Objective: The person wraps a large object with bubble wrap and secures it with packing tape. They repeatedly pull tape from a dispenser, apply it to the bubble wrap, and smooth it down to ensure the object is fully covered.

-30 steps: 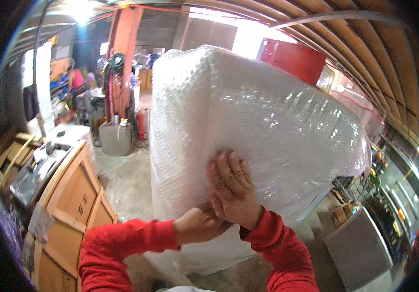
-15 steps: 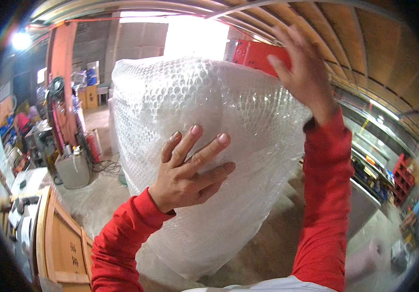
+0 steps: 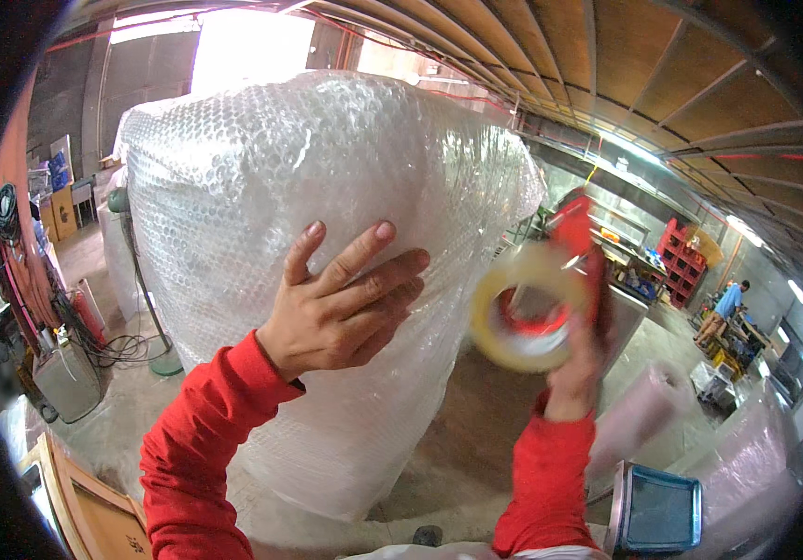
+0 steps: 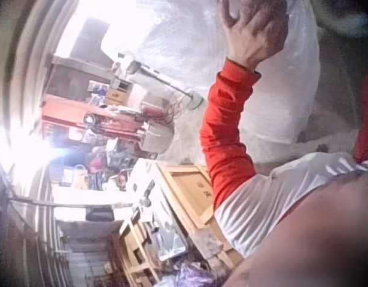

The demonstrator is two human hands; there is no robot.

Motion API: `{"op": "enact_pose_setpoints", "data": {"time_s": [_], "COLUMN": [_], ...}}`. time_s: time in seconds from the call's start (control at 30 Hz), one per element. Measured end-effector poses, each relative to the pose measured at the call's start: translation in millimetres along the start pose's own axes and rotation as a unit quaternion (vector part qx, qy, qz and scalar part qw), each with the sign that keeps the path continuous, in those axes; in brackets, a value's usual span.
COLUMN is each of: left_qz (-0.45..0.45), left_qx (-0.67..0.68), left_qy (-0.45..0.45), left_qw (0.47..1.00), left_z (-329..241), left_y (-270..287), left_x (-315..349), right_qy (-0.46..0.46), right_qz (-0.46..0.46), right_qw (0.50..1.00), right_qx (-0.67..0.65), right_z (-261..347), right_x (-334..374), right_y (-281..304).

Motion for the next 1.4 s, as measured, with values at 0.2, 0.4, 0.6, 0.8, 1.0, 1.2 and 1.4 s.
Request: {"op": "enact_pose_setpoints", "data": {"time_s": [0.2,0.4,0.6,0.8,1.0,1.2,1.4], "left_qz": [0.050,0.052,0.049,0.113,0.071,0.108,0.100], "left_qx": [0.031,0.000,-0.099,-0.115,-0.101,0.024,0.045], "left_qy": [0.032,0.031,0.009,-0.024,-0.046,-0.015,0.015], "left_qw": [0.998,0.998,0.994,0.987,0.991,0.994,0.994], "left_z": [6.5,4.5,-31.2,-24.8,-24.4,-17.0,-9.9], "left_y": [-3.8,4.5,17.2,5.8,3.5,2.3,18.0], "left_x": [6.6,0.5,-31.5,-19.1,-4.1,-9.0,-28.2], "right_qy": [-0.047,-0.034,-0.074,-0.115,-0.227,-0.165,-0.041], "right_qz": [0.228,0.301,0.347,0.295,0.110,0.056,0.185], "right_qw": [0.964,0.947,0.926,0.948,0.962,0.982,0.982], "right_qx": [0.128,0.105,0.129,0.035,-0.107,-0.071,-0.013], "right_z": [-32.4,-34.1,-43.4,-48.5,-60.0,-46.6,-22.6], "right_x": [70.3,92.7,111.4,119.2,142.5,107.3,59.4], "right_y": [-59.3,-66.8,-63.2,-35.1,21.3,6.5,-61.6]}}
Point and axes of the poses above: each hand's wrist, its own x-axis away from the middle knuckle, its own y-axis out of the back of the hand, z = x × y, the point moved 7 cm from there along -x, towards the middle knuckle, and after that the axes turned 1 degree about x, right-handed, at the moved point
